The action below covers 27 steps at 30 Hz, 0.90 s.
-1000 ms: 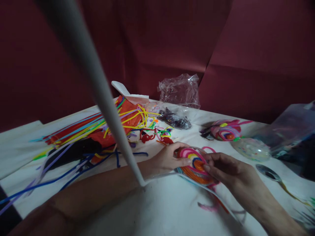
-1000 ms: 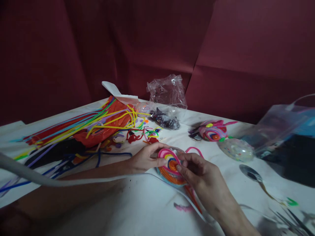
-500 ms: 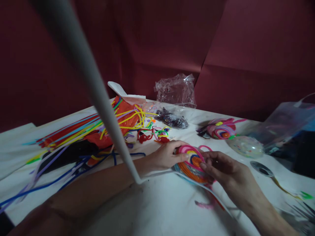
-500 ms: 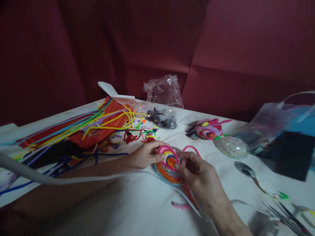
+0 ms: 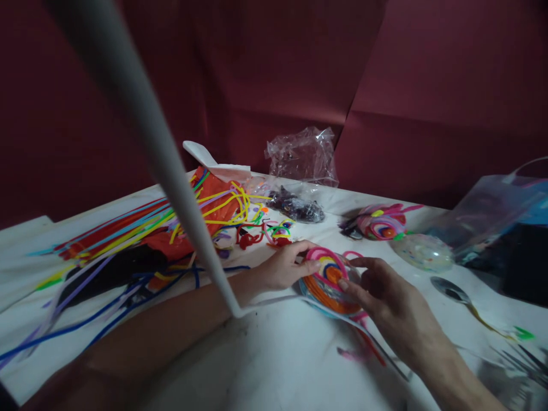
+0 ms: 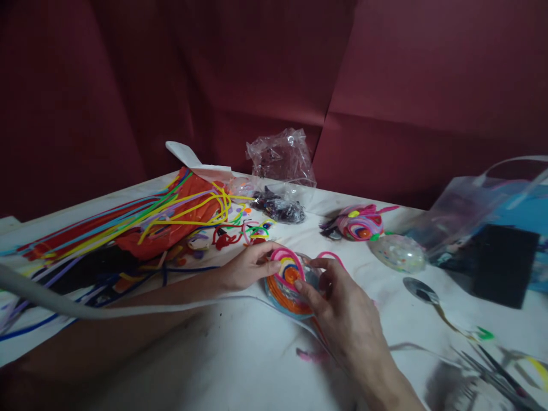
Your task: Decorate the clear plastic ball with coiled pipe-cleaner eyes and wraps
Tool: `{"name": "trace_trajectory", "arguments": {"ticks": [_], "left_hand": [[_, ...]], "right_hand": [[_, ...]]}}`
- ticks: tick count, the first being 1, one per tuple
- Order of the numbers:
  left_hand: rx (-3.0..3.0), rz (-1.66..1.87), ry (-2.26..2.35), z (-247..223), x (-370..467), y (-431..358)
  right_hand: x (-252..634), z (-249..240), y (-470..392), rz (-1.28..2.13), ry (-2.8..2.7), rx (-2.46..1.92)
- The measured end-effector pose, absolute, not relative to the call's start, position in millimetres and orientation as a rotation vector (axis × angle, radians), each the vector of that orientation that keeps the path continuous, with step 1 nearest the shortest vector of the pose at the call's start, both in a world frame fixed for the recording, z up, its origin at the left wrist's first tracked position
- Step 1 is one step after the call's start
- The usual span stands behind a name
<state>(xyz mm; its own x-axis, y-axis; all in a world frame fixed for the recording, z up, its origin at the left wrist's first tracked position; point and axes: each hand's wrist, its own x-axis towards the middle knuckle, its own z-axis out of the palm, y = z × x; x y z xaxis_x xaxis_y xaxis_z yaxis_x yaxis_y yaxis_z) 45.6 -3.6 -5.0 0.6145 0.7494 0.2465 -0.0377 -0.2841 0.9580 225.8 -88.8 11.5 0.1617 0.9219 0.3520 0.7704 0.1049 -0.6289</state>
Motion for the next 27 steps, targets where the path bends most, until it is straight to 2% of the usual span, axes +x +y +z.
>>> {"name": "trace_trajectory", "arguments": {"ticks": [3,9,12,17,27], "left_hand": [[1.701,0.866,0.606,-5,43,-6],[2.045,0.948,0.536,-6,42,-10],[2.18,0.983,0.499,-9,43,-9],[2.209,0.843,0.542,-11,41,-9],[2.031,0.847,0.468,-19,44,-10]], "right_hand": [[229,10,-89,0.299,-1.596,-1.745],[226,8,-89,0.852,-1.43,-1.566],[222,9,-92,0.886,-1.391,-1.53],[225,9,-92,0.883,-1.372,-1.522],[226,4,-93,0.869,-1.4,-1.478]]}}
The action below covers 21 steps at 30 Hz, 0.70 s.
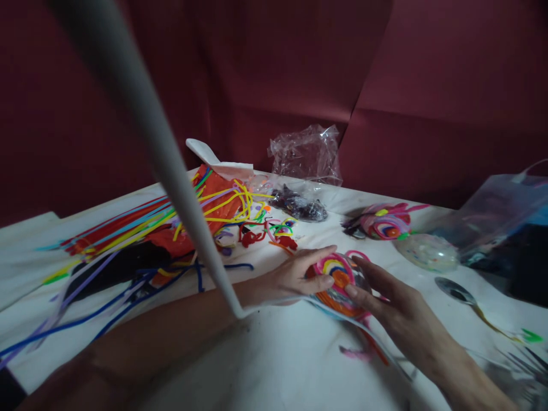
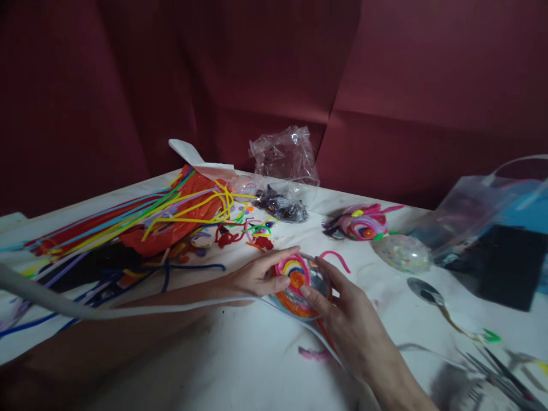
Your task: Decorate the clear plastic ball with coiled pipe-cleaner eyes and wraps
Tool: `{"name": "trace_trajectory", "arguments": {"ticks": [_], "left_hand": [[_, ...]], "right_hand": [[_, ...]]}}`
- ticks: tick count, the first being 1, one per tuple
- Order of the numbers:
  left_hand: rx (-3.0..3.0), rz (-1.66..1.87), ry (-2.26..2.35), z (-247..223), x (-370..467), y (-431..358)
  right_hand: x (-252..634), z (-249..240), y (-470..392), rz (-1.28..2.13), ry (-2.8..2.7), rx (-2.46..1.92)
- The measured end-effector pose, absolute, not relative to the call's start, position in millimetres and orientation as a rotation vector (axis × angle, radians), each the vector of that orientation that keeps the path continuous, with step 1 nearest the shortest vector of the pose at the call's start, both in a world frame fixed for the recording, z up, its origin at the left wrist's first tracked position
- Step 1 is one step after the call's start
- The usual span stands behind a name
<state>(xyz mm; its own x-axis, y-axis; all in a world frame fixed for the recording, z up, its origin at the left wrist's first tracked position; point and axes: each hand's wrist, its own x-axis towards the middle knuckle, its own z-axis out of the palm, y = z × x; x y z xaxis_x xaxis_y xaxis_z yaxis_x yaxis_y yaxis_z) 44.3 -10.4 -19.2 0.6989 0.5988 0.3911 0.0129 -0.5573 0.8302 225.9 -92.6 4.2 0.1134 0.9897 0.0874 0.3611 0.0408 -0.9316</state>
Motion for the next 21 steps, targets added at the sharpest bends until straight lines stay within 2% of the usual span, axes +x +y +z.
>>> {"name": "trace_trajectory", "arguments": {"ticks": [11,21], "left_hand": [[1.835,0.826,0.45,-31,48,-11],[1.951,0.806,0.468,-6,42,-15]], "right_hand": [[225,3,-95,0.759,-1.444,-1.53],[235,8,-91,0.874,-1.505,-1.472]]}}
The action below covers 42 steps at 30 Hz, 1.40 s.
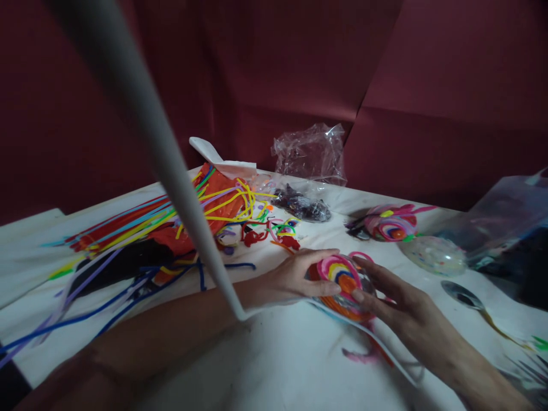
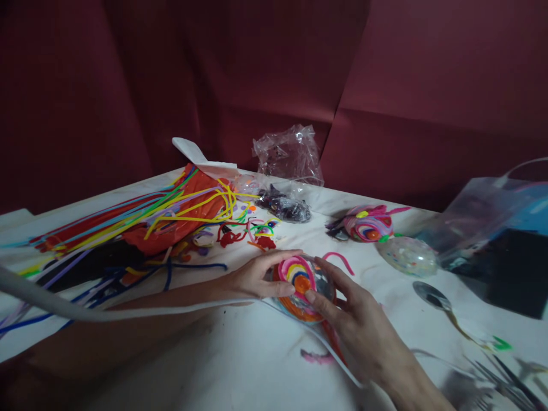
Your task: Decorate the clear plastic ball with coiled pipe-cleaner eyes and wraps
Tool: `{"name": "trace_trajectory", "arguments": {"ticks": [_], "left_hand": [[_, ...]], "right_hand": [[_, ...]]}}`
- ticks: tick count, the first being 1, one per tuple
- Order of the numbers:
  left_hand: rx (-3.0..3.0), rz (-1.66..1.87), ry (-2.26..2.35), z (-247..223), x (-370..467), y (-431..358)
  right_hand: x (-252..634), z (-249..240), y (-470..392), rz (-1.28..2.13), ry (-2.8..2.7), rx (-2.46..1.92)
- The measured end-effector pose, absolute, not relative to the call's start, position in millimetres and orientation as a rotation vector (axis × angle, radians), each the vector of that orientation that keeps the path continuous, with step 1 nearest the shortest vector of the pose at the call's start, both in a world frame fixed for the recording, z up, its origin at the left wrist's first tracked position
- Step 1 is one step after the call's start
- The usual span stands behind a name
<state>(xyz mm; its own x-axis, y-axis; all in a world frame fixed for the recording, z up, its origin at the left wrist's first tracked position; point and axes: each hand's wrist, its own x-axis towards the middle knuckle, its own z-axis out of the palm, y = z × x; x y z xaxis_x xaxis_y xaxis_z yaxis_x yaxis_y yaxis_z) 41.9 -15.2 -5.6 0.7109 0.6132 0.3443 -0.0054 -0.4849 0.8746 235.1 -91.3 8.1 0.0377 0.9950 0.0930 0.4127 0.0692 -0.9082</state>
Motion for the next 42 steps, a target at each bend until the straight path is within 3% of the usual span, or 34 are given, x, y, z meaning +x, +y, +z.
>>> {"name": "trace_trajectory", "arguments": {"ticks": [4,10,42], "left_hand": [[1.939,0.854,0.484,-7,45,-15],[1.894,0.906,0.48,-12,49,-16],[1.85,0.746,0.489,-3,43,-17]], "right_hand": [[240,6,-92,0.85,-1.543,-1.442],[239,10,-93,0.477,-1.907,-1.425],[232,6,-94,0.163,-2.054,-1.418]]}}
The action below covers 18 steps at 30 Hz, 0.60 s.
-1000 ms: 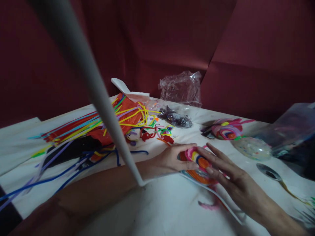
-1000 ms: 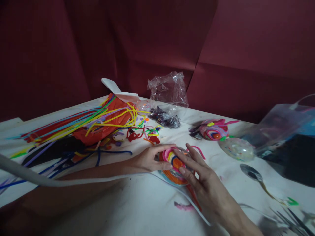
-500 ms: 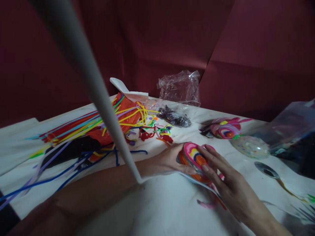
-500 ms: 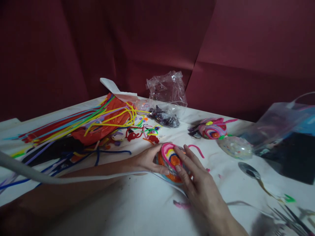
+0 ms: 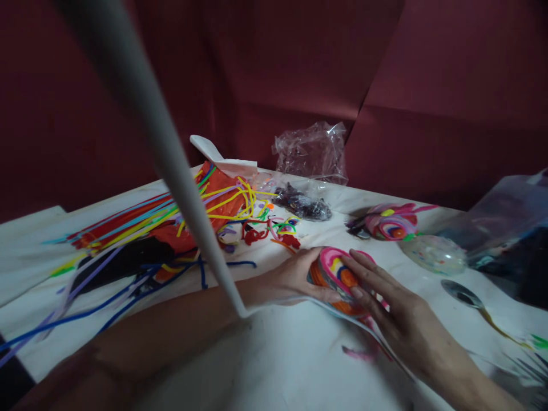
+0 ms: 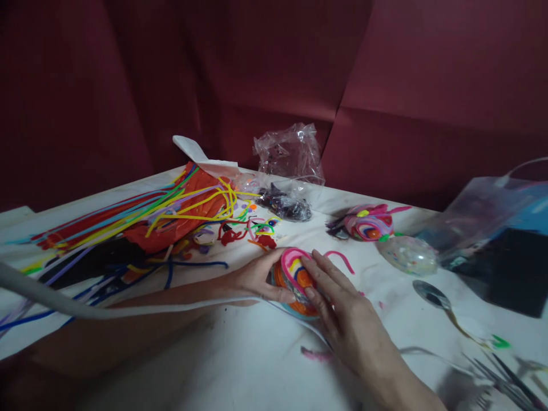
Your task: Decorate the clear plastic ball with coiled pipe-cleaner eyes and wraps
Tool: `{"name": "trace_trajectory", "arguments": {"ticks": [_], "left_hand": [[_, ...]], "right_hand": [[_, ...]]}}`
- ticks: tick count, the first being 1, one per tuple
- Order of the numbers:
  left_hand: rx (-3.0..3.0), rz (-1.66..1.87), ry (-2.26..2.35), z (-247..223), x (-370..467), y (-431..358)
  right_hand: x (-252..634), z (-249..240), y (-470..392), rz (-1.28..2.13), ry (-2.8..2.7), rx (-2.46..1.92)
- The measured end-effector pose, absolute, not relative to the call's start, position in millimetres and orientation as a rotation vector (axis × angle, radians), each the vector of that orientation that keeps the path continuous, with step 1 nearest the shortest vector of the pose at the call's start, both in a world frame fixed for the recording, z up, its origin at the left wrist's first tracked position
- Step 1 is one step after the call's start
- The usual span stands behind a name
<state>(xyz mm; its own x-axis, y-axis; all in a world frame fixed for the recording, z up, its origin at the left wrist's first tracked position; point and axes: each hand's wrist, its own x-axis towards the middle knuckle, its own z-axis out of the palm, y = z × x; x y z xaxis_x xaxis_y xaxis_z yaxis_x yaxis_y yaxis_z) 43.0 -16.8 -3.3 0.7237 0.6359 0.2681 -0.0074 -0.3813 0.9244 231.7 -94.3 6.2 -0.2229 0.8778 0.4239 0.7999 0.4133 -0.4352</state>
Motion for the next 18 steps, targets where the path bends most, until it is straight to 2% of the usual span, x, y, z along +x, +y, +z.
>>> {"name": "trace_trajectory", "arguments": {"ticks": [8,18], "left_hand": [[1.671,0.704,0.41,-10,42,-15],[1.71,0.842,0.559,-7,46,-14]], "right_hand": [[233,15,-92,0.156,-2.11,-1.409],[227,19,-93,0.147,-2.201,-1.411]]}}
